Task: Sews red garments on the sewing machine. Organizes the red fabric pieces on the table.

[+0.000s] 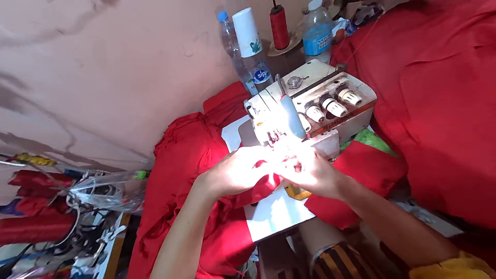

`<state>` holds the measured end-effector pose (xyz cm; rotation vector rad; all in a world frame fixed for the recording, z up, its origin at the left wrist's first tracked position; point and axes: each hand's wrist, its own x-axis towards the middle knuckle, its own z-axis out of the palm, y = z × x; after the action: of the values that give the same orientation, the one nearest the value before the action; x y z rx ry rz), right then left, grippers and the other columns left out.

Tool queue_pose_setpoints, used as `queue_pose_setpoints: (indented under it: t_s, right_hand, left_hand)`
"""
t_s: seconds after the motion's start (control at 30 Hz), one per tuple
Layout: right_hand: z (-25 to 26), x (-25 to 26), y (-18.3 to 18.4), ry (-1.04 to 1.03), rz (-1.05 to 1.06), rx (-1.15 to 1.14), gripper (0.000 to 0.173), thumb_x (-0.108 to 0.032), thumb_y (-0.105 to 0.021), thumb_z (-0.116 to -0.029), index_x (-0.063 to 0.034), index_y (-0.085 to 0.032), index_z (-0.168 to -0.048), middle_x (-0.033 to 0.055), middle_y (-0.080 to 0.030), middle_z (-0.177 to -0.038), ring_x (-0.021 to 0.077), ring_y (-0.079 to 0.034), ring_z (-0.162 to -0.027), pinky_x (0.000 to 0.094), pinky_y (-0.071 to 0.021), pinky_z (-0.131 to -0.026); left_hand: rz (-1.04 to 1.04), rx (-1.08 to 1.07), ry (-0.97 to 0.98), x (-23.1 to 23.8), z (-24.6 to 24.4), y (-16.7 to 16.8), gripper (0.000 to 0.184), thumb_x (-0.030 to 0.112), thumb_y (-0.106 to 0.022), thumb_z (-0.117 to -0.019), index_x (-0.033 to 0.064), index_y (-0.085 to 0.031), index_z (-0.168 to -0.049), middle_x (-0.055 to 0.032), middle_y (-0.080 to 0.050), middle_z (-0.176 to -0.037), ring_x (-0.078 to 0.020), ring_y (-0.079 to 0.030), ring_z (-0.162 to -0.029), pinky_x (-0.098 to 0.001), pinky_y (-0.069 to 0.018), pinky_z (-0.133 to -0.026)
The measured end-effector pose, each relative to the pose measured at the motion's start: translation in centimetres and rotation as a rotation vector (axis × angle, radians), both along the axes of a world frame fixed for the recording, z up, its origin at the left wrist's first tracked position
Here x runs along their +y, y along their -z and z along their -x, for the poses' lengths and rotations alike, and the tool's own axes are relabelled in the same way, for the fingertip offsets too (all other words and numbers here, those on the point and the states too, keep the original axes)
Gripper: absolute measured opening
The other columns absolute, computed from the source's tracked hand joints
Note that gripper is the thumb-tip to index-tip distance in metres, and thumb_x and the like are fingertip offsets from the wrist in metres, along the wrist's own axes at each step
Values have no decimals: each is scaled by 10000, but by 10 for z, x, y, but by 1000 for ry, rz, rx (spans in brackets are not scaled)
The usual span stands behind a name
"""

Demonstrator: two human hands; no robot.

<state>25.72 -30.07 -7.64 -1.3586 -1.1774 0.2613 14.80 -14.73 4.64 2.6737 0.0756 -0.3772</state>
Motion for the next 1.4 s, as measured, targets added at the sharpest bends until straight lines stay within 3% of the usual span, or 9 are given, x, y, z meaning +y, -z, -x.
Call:
queue_pose_setpoints:
  t_s: [0.17,0.33,0.43,0.53,0.67,0.93,1.07,1.27,1.4]
  right_hand:
    - [4,1,-1,89,-30,-71,223,-223,-654,-900,-22,-700,-988,-18,-601,-686,-35,-523,-608,122,-443,-578]
    - [0,-3,17,413,87,-299,285,-206,-604,-897,10,-694,-1061,83,-612,-682,203,-574,-553,378,-478,-522]
    - [5,-9,15,337,50,-275,320,-228,-590,-922,22,-650,-1113,58,-596,-715,135,-533,-553,299,-467,-522]
    - [5,-21,10,-136,21,-17,257,-165,-622,-898,38,-635,-1056,-22,-601,-676,-33,-526,-544,137,-470,-538]
    - [13,-35,29,-298,-11,336,570,-72,-648,-878,-12,-382,-1378,-79,-711,-818,-62,-563,-511,134,-494,-457]
    - [4,-27,31,-225,125,423,499,-96,-661,-898,-50,-425,-1335,-56,-691,-797,-43,-536,-469,132,-465,-436]
    - [1,-29,29,-235,135,399,443,-85,-664,-905,-62,-459,-1297,-46,-711,-844,-35,-537,-472,137,-467,-444]
    - [-9,-12,16,-83,192,427,602,-70,-731,-899,-60,-415,-1412,4,-705,-900,-1,-506,-433,159,-448,-396]
    - [-10,-15,17,-82,177,306,532,-94,-709,-894,-31,-467,-1364,20,-683,-937,-7,-550,-505,159,-487,-458]
  left_hand:
    - [-29,34,-12,-4,-1,0,206,225,-579,-1017,70,-698,-1084,-33,-669,-968,-76,-618,-889,-283,-510,-816]
    - [4,-42,-36,0,4,2,202,195,-588,-1000,58,-720,-1067,-23,-664,-906,-34,-600,-814,-217,-501,-750]
    - [-20,-91,56,-2,6,10,285,280,-545,-1032,107,-726,-1168,-22,-712,-1058,-52,-654,-988,-267,-532,-888]
    - [-86,-177,206,-19,6,19,322,292,-533,-982,60,-716,-1109,-100,-715,-963,-207,-685,-885,-425,-546,-746]
    - [-243,-26,98,-12,-11,28,329,256,-523,-1004,75,-730,-1183,-140,-731,-1103,-320,-703,-1023,-573,-535,-808]
    - [-451,-318,137,-28,10,29,290,273,-545,-924,130,-762,-1055,-66,-719,-925,-246,-709,-788,-461,-526,-585]
    - [-402,-144,102,-37,2,32,330,226,-512,-953,92,-740,-1150,-130,-713,-1148,-331,-686,-1056,-533,-539,-756]
    - [-413,-167,-157,8,-8,37,255,260,-611,-1002,52,-727,-1093,-144,-718,-985,-319,-705,-917,-562,-541,-785]
    - [-289,-299,82,-19,13,28,283,274,-543,-993,115,-772,-1039,-51,-727,-939,-203,-701,-900,-442,-563,-752]
